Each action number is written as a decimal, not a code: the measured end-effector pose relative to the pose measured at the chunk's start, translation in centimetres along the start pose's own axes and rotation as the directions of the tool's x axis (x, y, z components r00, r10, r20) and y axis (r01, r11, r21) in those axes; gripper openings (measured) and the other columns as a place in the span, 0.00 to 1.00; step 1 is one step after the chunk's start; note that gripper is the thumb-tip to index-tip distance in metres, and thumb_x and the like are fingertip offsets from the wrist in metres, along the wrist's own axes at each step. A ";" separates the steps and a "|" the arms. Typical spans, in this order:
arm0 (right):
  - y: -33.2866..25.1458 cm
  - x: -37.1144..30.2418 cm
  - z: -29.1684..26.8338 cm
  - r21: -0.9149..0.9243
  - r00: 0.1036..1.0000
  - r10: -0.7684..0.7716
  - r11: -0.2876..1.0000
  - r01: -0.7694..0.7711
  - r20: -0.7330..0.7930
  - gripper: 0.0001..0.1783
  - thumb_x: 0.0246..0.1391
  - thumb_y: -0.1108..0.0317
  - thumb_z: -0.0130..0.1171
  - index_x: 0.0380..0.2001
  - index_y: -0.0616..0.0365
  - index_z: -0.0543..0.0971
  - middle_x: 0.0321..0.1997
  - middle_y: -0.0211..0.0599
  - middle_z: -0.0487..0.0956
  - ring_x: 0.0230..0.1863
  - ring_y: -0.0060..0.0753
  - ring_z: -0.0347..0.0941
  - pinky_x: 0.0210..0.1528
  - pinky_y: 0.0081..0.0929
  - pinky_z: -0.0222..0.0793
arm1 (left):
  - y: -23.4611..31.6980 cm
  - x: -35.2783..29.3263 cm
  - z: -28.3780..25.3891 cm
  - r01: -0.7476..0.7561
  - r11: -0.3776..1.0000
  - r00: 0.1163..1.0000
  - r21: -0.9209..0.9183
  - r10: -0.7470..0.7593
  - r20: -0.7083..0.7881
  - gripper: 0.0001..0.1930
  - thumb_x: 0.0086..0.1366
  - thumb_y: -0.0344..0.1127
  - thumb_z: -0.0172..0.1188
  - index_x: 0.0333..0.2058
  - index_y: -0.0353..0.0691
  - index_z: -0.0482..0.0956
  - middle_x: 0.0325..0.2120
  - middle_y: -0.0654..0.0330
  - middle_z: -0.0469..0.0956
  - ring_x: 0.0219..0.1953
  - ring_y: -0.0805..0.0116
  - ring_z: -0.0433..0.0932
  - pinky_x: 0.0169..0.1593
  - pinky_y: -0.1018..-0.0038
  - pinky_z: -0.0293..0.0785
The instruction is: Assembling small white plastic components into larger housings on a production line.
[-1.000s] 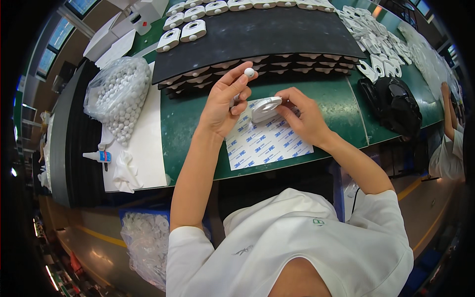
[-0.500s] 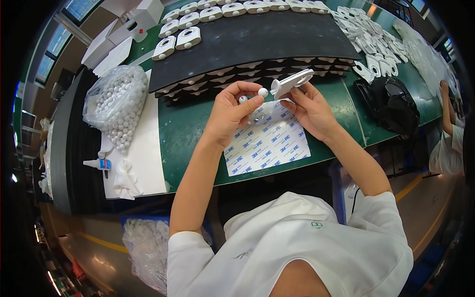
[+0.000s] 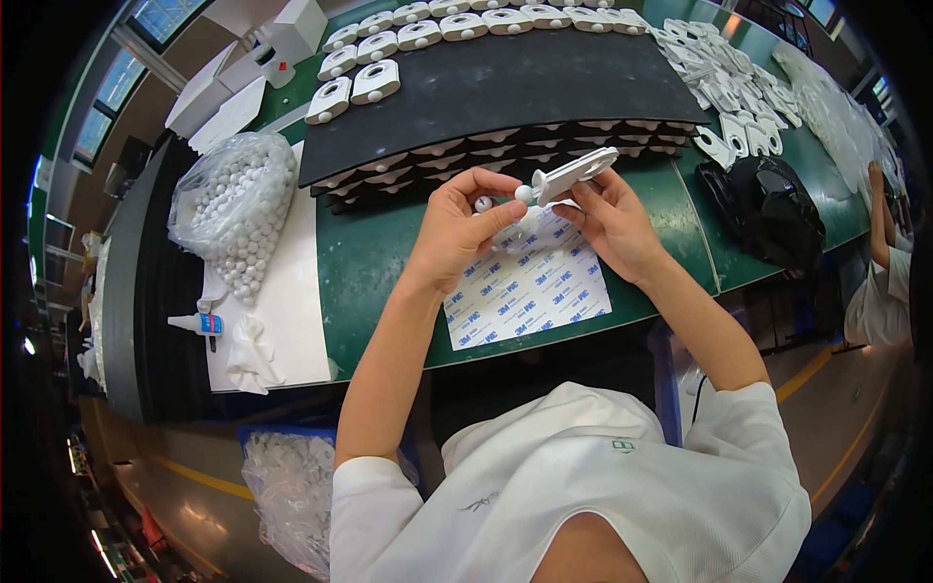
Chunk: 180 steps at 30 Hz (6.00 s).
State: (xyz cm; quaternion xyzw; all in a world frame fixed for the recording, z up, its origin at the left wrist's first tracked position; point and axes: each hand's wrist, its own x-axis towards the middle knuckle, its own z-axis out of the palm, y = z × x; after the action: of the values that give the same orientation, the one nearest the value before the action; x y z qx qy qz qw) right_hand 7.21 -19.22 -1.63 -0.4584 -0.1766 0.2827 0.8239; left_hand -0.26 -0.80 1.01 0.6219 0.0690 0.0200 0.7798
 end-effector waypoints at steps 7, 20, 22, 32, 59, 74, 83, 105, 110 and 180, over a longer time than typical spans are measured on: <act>-0.2 0.0 0.6 -0.155 1.000 0.016 0.988 -0.013 0.015 0.16 0.57 0.70 0.49 0.49 0.59 0.66 0.42 0.31 0.72 0.43 0.21 0.68 0.46 0.21 0.65 | -1.0 0.1 -0.3 -0.270 0.913 0.960 0.307 0.280 0.010 0.14 0.39 0.30 0.73 0.21 0.40 0.73 0.15 0.71 0.68 0.17 0.86 0.62 0.19 0.88 0.55; -7.6 8.6 6.7 -0.640 0.954 -0.169 0.711 0.293 0.249 0.18 0.51 0.66 0.56 0.45 0.62 0.70 0.31 0.29 0.76 0.30 0.15 0.69 0.33 0.14 0.66 | -0.9 0.8 -1.6 -0.341 0.940 0.925 0.026 0.340 -0.171 0.15 0.52 0.39 0.66 0.19 0.40 0.69 0.14 0.72 0.64 0.15 0.87 0.56 0.16 0.88 0.50; -7.6 12.1 7.1 -0.736 0.976 -0.129 0.641 0.216 0.174 0.18 0.50 0.64 0.57 0.43 0.63 0.72 0.28 0.29 0.76 0.28 0.16 0.68 0.30 0.14 0.65 | -0.3 0.3 -1.7 -0.251 0.965 0.961 -0.073 0.239 -0.141 0.16 0.54 0.47 0.61 0.23 0.41 0.69 0.14 0.72 0.63 0.14 0.86 0.55 0.15 0.88 0.49; -5.7 21.6 7.4 -0.803 0.993 0.101 0.587 -0.107 -0.059 0.12 0.45 0.69 0.61 0.32 0.66 0.78 0.30 0.36 0.76 0.27 0.23 0.74 0.30 0.17 0.74 | 0.3 0.3 -1.5 0.083 0.897 0.996 -0.434 -0.063 0.059 0.13 0.63 0.42 0.50 0.36 0.37 0.67 0.21 0.66 0.66 0.16 0.82 0.58 0.13 0.87 0.49; -17.9 4.8 -16.4 -0.816 0.965 0.044 -0.545 -0.194 -0.258 0.20 0.28 0.56 0.70 0.19 0.63 0.78 0.21 0.43 0.78 0.26 0.41 0.75 0.31 0.31 0.68 | 0.4 -0.1 -0.8 0.046 0.944 0.998 -0.326 -0.034 0.043 0.13 0.59 0.38 0.58 0.40 0.39 0.75 0.18 0.69 0.65 0.14 0.85 0.54 0.14 0.88 0.48; -10.1 -1.3 -2.5 -0.776 0.847 -0.525 0.568 0.275 -0.084 0.09 0.53 0.72 0.52 0.36 0.63 0.77 0.28 0.28 0.76 0.31 0.16 0.70 0.37 0.15 0.65 | 0.0 0.5 -1.4 -0.039 0.942 0.998 -0.335 0.019 -0.063 0.08 0.58 0.31 0.58 0.37 0.37 0.73 0.34 0.61 0.75 0.14 0.88 0.55 0.14 0.90 0.49; 0.0 -0.5 1.5 -0.674 0.996 -0.026 0.735 0.078 0.087 0.08 0.55 0.74 0.49 0.38 0.63 0.71 0.35 0.31 0.74 0.37 0.17 0.69 0.41 0.17 0.66 | -0.3 0.8 -1.5 -0.030 0.931 0.999 -0.364 0.013 -0.048 0.10 0.59 0.36 0.58 0.36 0.37 0.74 0.33 0.60 0.75 0.15 0.87 0.56 0.14 0.91 0.51; 0.9 -1.2 2.1 -0.872 0.932 -0.229 0.344 0.349 0.283 0.07 0.53 0.78 0.49 0.36 0.62 0.71 0.32 0.35 0.73 0.31 0.19 0.69 0.32 0.17 0.65 | -0.3 0.8 -1.4 0.000 0.926 1.000 -0.379 0.002 0.004 0.14 0.61 0.31 0.54 0.46 0.36 0.71 0.36 0.60 0.75 0.15 0.86 0.56 0.14 0.91 0.53; 0.8 -0.7 0.9 -0.578 0.987 -0.131 0.800 0.162 0.095 0.09 0.57 0.74 0.46 0.41 0.60 0.70 0.38 0.34 0.73 0.35 0.24 0.71 0.39 0.19 0.67 | -0.2 0.6 -1.1 0.042 0.937 0.999 -0.348 -0.030 0.037 0.13 0.62 0.34 0.53 0.44 0.36 0.72 0.35 0.60 0.75 0.15 0.87 0.57 0.14 0.90 0.53; -15.2 16.3 -6.2 -0.983 0.948 -0.262 -0.016 0.181 0.179 0.13 0.46 0.64 0.60 0.33 0.63 0.79 0.26 0.36 0.78 0.23 0.24 0.75 0.26 0.21 0.71 | -0.9 1.1 -2.5 0.148 0.723 0.989 -0.675 -0.113 0.097 0.22 0.50 0.16 0.39 0.47 0.34 0.63 0.37 0.50 0.68 0.29 0.67 0.65 0.17 0.85 0.58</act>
State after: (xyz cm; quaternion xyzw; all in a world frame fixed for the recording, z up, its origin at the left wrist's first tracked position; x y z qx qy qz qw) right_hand 27.91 -19.46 8.68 -0.8741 -0.3687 -0.0683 0.3087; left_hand 0.48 1.55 -0.50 0.2876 0.0814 -0.0263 0.9539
